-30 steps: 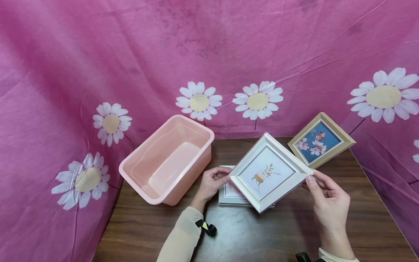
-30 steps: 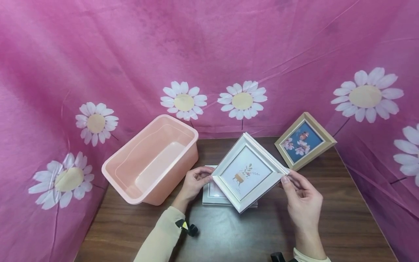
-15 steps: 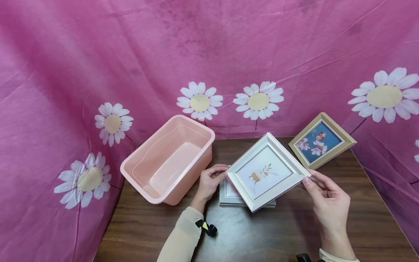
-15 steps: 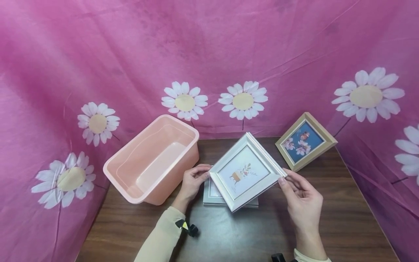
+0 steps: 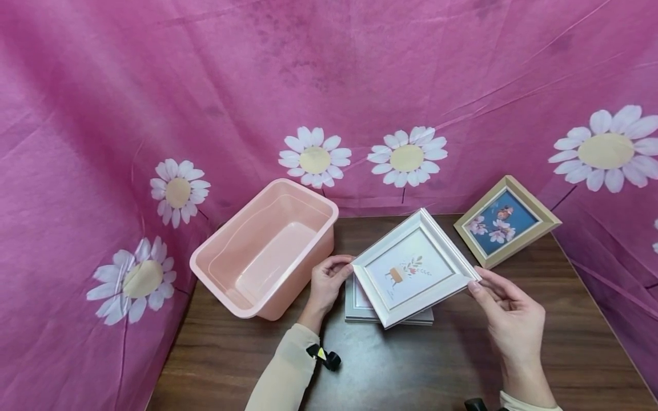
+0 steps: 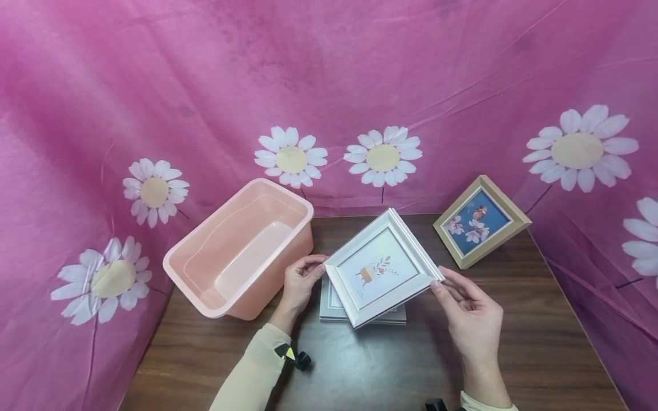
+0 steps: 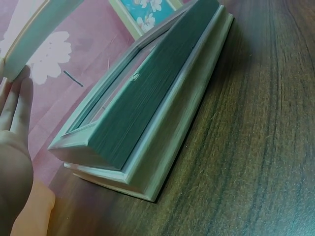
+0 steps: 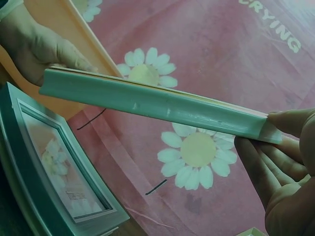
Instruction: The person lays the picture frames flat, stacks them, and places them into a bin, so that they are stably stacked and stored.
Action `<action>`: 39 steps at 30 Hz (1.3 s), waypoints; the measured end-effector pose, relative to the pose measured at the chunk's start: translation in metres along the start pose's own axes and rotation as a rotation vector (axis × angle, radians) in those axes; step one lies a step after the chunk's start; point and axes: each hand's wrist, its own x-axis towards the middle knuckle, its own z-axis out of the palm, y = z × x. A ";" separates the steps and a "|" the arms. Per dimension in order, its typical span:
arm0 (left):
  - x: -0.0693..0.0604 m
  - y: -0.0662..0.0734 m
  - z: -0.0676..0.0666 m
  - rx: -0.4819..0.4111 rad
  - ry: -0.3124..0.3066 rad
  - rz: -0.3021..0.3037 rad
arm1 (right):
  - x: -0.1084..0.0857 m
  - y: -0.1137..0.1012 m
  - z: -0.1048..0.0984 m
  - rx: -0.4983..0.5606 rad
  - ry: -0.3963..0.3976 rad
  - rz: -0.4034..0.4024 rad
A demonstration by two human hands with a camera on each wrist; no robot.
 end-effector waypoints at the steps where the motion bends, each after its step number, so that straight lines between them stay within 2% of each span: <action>1: 0.000 0.000 0.000 -0.009 0.009 -0.005 | 0.000 0.000 0.000 -0.006 0.001 0.004; 8: 0.001 0.000 0.001 -0.074 0.076 -0.011 | -0.004 0.003 0.002 -0.036 0.033 0.072; 14: 0.003 -0.001 0.001 -0.101 0.138 -0.001 | -0.006 0.003 0.002 -0.123 0.031 0.143; 19: 0.003 0.001 0.001 -0.115 0.134 -0.006 | -0.007 0.002 0.002 -0.206 0.027 0.178; 26: 0.003 0.003 -0.001 -0.099 0.122 -0.021 | -0.008 0.004 0.000 -0.239 0.017 0.172; 28: 0.003 0.004 -0.001 -0.088 0.117 -0.021 | -0.009 0.005 -0.001 -0.291 0.019 0.179; 34: 0.002 0.004 -0.001 -0.080 0.109 -0.036 | -0.012 0.010 -0.003 -0.546 0.011 0.169; 39: 0.002 0.004 0.000 -0.066 0.103 -0.049 | -0.016 0.013 -0.004 -0.647 0.017 0.158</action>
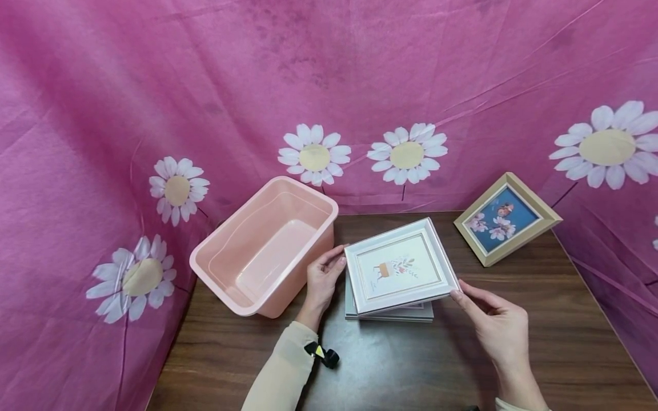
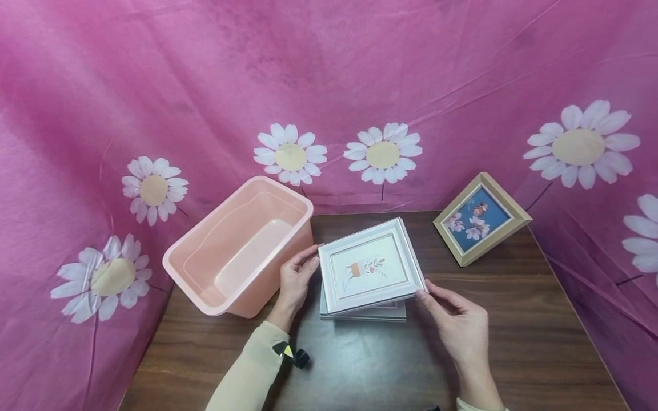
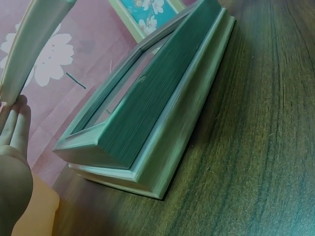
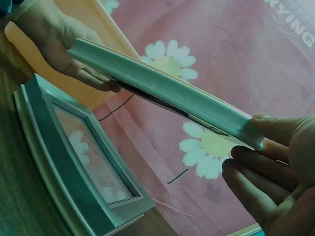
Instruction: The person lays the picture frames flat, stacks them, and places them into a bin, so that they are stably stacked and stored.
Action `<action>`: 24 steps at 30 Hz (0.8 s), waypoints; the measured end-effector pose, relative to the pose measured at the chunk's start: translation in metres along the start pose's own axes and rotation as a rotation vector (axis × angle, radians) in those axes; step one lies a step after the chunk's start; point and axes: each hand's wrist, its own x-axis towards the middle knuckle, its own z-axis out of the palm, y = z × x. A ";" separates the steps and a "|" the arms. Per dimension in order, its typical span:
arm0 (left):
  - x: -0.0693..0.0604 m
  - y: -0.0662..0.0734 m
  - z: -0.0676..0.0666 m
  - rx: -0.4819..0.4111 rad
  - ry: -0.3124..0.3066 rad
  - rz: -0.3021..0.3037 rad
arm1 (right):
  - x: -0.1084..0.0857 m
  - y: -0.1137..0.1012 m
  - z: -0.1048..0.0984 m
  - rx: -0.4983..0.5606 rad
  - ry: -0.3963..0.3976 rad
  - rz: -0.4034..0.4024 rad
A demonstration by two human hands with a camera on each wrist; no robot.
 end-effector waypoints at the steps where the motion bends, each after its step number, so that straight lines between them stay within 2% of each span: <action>1: 0.000 0.000 0.000 0.005 -0.001 -0.001 | -0.001 0.000 0.000 -0.009 0.003 -0.002; 8: 0.001 0.002 0.000 0.042 0.006 -0.009 | -0.005 0.004 0.003 -0.032 0.002 -0.001; 24: 0.003 0.004 -0.002 0.078 0.009 -0.028 | -0.016 0.012 0.014 -0.039 -0.005 0.073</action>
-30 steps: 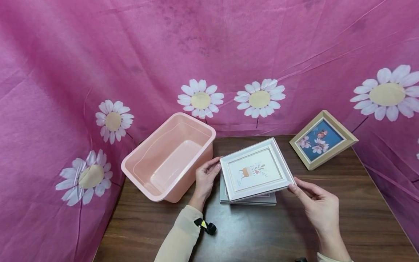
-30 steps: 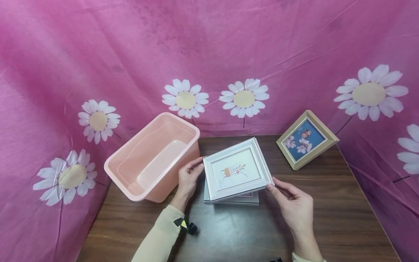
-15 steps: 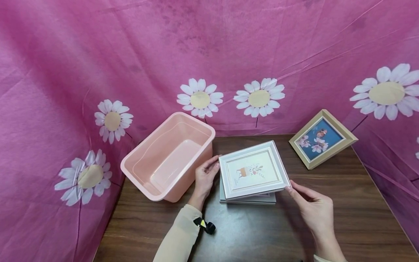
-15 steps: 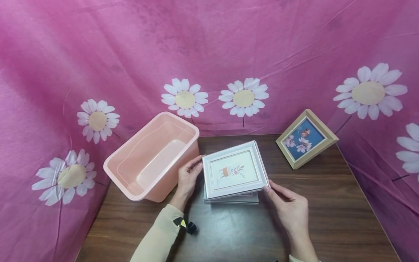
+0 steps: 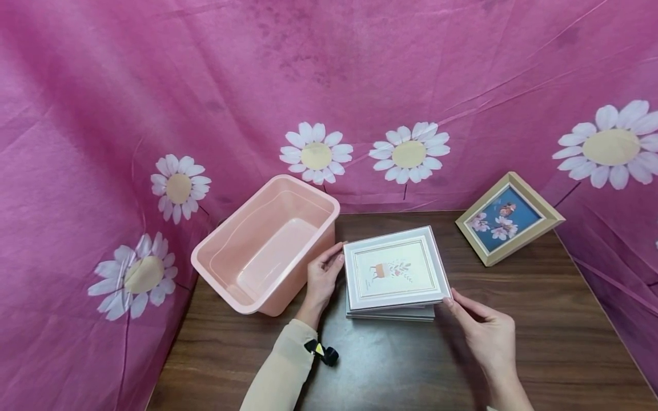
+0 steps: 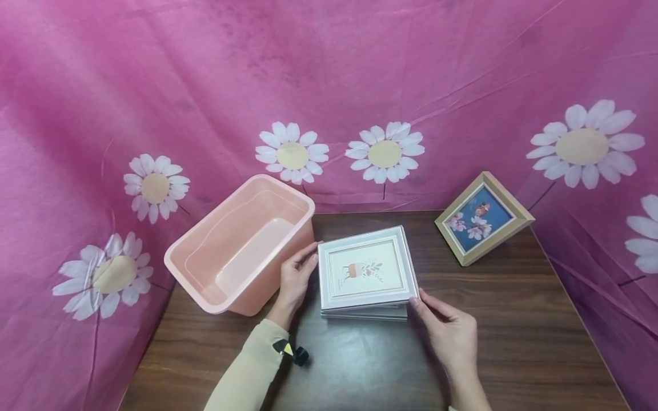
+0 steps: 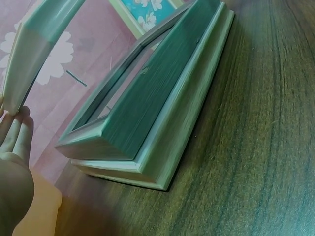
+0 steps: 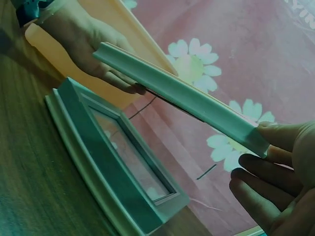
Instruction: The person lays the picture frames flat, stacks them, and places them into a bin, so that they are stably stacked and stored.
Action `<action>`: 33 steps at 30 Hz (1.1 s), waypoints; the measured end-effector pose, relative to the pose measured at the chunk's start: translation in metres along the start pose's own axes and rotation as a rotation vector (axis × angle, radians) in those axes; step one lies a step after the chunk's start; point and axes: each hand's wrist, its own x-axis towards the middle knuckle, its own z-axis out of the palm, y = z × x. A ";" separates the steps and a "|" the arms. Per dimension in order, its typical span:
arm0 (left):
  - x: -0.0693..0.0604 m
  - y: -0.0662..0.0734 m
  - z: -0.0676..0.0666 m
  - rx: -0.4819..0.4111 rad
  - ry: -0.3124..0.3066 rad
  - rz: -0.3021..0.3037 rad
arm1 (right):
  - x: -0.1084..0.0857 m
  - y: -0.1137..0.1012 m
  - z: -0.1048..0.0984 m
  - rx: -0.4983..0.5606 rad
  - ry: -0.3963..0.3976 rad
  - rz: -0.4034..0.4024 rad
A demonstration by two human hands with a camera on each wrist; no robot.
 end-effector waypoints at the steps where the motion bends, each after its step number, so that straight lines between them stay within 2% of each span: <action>1: 0.000 0.000 0.000 0.009 0.000 -0.003 | -0.001 0.001 0.001 0.002 0.002 0.003; 18: 0.002 -0.003 -0.003 0.116 0.010 -0.022 | -0.011 0.017 0.011 0.004 -0.030 0.080; 23: 0.002 -0.004 -0.004 0.163 0.015 -0.041 | -0.013 0.023 0.015 0.019 -0.052 0.085; 33: 0.001 -0.008 -0.006 0.239 0.005 -0.053 | -0.016 0.034 0.022 -0.016 -0.058 0.087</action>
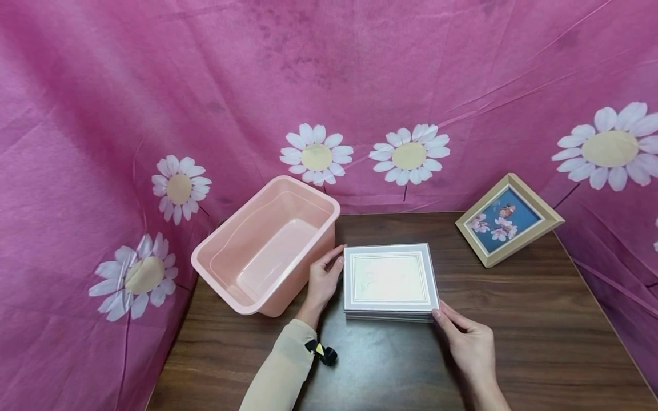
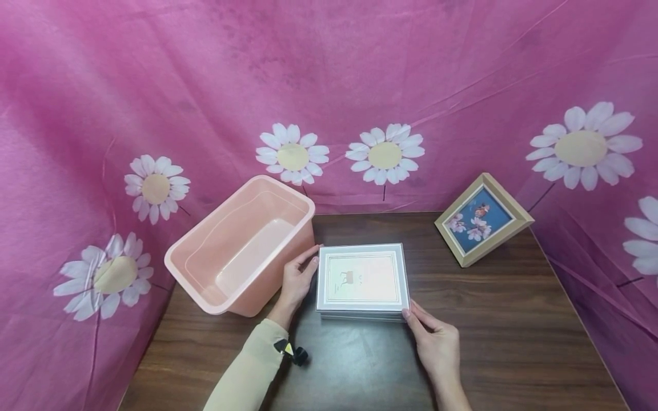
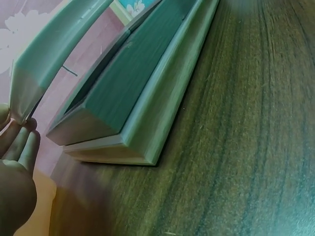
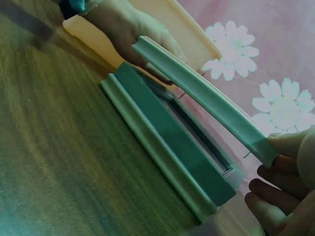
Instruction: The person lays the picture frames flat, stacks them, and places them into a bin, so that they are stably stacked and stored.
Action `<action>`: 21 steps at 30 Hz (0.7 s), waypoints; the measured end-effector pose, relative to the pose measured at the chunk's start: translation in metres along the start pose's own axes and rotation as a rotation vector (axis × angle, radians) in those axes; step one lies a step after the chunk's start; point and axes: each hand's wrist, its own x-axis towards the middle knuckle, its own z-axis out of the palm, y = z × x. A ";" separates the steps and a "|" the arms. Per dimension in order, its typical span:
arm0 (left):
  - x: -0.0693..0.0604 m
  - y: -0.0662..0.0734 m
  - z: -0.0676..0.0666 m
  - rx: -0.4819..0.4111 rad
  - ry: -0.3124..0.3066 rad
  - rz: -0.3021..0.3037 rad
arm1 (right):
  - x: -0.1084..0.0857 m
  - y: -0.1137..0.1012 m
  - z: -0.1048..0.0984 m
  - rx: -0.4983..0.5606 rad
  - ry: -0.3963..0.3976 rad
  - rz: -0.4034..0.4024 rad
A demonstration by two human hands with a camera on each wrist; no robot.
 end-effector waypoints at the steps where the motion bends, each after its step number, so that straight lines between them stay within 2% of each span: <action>1: 0.000 -0.001 0.000 0.007 0.000 0.001 | 0.000 0.001 0.001 -0.005 0.002 0.002; 10: 0.000 -0.005 0.000 0.099 -0.016 0.009 | 0.001 0.011 0.007 -0.031 -0.005 -0.004; 14: -0.001 -0.005 0.001 0.102 -0.026 0.013 | 0.001 0.014 0.009 -0.044 -0.006 -0.001; 21: -0.002 -0.007 0.001 0.168 -0.029 0.061 | 0.001 0.017 0.009 -0.052 -0.012 0.015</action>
